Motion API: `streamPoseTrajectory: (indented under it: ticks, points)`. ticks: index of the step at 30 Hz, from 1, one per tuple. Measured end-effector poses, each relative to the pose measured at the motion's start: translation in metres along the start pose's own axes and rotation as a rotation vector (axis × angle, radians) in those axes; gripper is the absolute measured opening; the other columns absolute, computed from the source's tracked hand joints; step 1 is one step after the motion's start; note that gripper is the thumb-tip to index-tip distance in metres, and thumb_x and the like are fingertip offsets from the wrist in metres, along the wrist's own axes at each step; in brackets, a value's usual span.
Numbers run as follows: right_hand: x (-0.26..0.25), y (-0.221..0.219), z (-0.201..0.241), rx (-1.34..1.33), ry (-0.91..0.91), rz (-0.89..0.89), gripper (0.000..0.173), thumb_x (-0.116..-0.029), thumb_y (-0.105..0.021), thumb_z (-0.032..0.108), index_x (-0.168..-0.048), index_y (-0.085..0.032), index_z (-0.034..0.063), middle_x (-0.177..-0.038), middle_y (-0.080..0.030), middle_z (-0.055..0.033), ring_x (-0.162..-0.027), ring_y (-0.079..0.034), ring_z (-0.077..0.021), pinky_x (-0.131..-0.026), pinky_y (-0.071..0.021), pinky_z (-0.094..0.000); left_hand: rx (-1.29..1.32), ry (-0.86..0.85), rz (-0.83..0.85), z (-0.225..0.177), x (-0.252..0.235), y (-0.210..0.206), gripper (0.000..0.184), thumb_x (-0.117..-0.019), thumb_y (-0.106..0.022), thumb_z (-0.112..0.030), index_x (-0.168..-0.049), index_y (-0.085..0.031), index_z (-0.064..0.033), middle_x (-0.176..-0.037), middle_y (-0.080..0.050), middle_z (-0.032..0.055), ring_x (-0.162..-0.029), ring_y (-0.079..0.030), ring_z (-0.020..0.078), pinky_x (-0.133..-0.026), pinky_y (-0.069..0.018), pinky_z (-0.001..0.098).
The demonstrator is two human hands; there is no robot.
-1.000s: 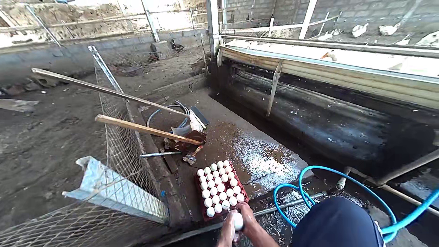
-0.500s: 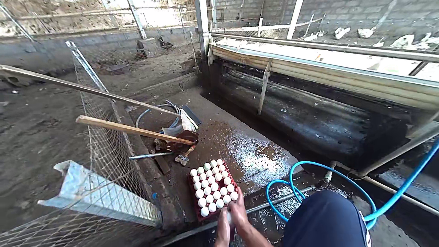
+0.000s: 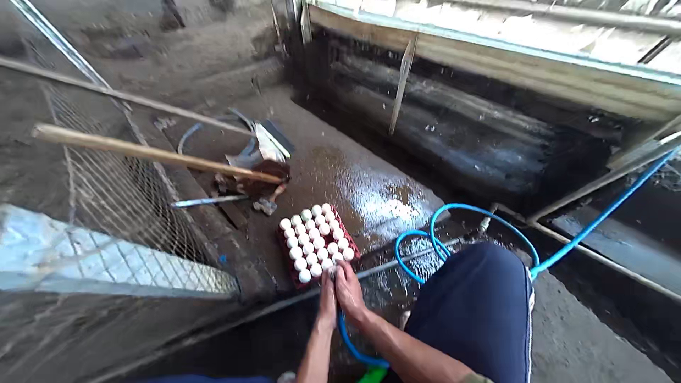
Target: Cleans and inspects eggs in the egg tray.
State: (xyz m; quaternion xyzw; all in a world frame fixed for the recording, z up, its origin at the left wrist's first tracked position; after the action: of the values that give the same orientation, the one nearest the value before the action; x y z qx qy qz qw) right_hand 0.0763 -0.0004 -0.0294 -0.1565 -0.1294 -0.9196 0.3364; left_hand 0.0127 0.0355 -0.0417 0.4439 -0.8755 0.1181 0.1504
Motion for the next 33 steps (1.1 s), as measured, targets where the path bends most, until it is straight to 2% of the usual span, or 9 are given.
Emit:
streamPoseTrajectory:
  ticks: [8, 11, 15, 17, 20, 24, 27, 30, 33]
  points:
    - [0.0, -0.002, 0.002, -0.065, -0.051, -0.019, 0.038, -0.1055, -0.045, 0.019, -0.135, -0.06, 0.0001, -0.13, -0.064, -0.0205, -0.122, -0.061, -0.0279, -0.104, -0.0487, -0.0477, 0.006, 0.086, 0.036, -0.003, 0.003, 0.003, 0.049, -0.1132, -0.022, -0.025, -0.146, -0.045, 0.0031, -0.141, -0.054, 0.019, -0.126, -0.054, 0.0189, -0.108, -0.0435, 0.0356]
    - [-0.026, 0.004, -0.003, -0.212, -0.265, -0.055, 0.034, -0.1075, -0.046, 0.022, -0.131, -0.059, 0.0014, -0.118, -0.065, -0.0205, -0.106, -0.064, -0.0291, -0.092, -0.0532, -0.0499, -0.055, 0.192, 0.011, -0.007, 0.004, -0.002, 0.046, -0.1117, -0.024, -0.039, -0.109, -0.061, -0.0111, -0.074, -0.056, -0.0005, -0.054, -0.047, 0.0051, -0.046, -0.04, 0.0223]
    - [0.005, -0.002, 0.003, -0.058, -0.083, -0.064, 0.039, -0.104, -0.046, 0.022, -0.134, -0.059, 0.0006, -0.123, -0.066, -0.0214, -0.116, -0.063, -0.0297, -0.1, -0.0499, -0.0504, 0.031, 0.111, 0.024, -0.01, 0.006, -0.001, 0.05, -0.1134, -0.019, -0.024, -0.145, -0.044, 0.0058, -0.142, -0.053, 0.0217, -0.127, -0.053, 0.0215, -0.11, -0.0417, 0.038]
    - [-0.003, -0.001, 0.0, -0.112, -0.127, -0.054, 0.035, -0.1048, -0.048, 0.022, -0.129, -0.063, 0.0016, -0.117, -0.068, -0.0183, -0.107, -0.065, -0.0266, -0.093, -0.0524, -0.0483, 0.017, 0.213, 0.04, -0.011, 0.004, 0.005, 0.05, -0.1134, -0.021, -0.033, -0.131, -0.058, -0.0048, -0.114, -0.066, 0.0083, -0.095, -0.061, 0.0094, -0.083, -0.0517, 0.0283]
    - [-0.029, 0.009, -0.004, -0.412, -0.522, 0.081, 0.032, -0.1074, -0.044, 0.027, -0.123, -0.058, 0.0035, -0.101, -0.064, -0.0155, -0.086, -0.064, -0.0247, -0.075, -0.0549, -0.045, 0.118, 0.374, 0.214, -0.01, -0.001, 0.012, 0.045, -0.1109, -0.024, -0.041, -0.097, -0.056, -0.0134, -0.061, -0.051, -0.002, -0.04, -0.037, 0.005, -0.037, -0.0324, 0.0195]
    - [-0.024, 0.01, 0.003, -0.259, -0.328, 0.111, 0.036, -0.1087, -0.042, 0.027, -0.126, -0.061, 0.0021, -0.108, -0.067, -0.0168, -0.093, -0.066, -0.0248, -0.08, -0.0555, -0.0444, 0.063, 0.285, 0.16, -0.014, -0.008, 0.016, 0.037, -0.1121, -0.031, -0.035, -0.136, -0.049, -0.0136, -0.09, -0.06, 0.0027, -0.058, -0.051, 0.0069, -0.049, -0.0443, 0.0225]
    - [-0.004, 0.005, 0.004, 0.098, -0.022, 0.062, 0.041, -0.107, -0.037, 0.022, -0.133, -0.064, 0.0053, -0.123, -0.069, -0.0182, -0.116, -0.065, -0.0286, -0.101, -0.0496, -0.0511, 0.004, 0.211, 0.097, -0.015, -0.002, 0.01, 0.051, -0.1135, -0.02, -0.032, -0.149, -0.043, -0.0042, -0.139, -0.057, 0.0143, -0.12, -0.058, 0.0173, -0.101, -0.0482, 0.0373]
    - [-0.016, 0.009, -0.002, 0.01, -0.196, 0.043, 0.04, -0.1093, -0.038, 0.025, -0.135, -0.061, 0.0052, -0.127, -0.065, -0.0205, -0.118, -0.061, -0.0304, -0.101, -0.0474, -0.0529, -0.133, 0.221, -0.017, -0.008, -0.002, -0.004, 0.049, -0.1125, -0.021, -0.036, -0.116, -0.06, -0.0068, -0.089, -0.062, 0.0047, -0.071, -0.056, 0.01, -0.058, -0.0469, 0.0277]
    - [-0.001, 0.002, 0.007, 0.09, -0.13, 0.019, 0.043, -0.1098, -0.032, 0.022, -0.136, -0.061, 0.0031, -0.127, -0.066, -0.0207, -0.12, -0.063, -0.031, -0.104, -0.0482, -0.0513, -0.115, 0.144, -0.055, -0.01, -0.006, -0.006, 0.047, -0.113, -0.024, -0.021, -0.13, -0.056, 0.0085, -0.119, -0.063, 0.0217, -0.107, -0.06, 0.0211, -0.096, -0.0485, 0.0383]
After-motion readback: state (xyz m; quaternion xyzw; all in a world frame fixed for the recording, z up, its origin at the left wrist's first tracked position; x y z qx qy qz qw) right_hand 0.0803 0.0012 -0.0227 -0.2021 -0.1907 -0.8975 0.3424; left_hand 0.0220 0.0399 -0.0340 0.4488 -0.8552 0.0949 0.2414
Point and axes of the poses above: each hand's wrist, its own x-axis away from the middle knuckle, its own y-axis out of the back of the hand, z = x × y, the point moved 1 cm from there along -x, towards the middle knuckle
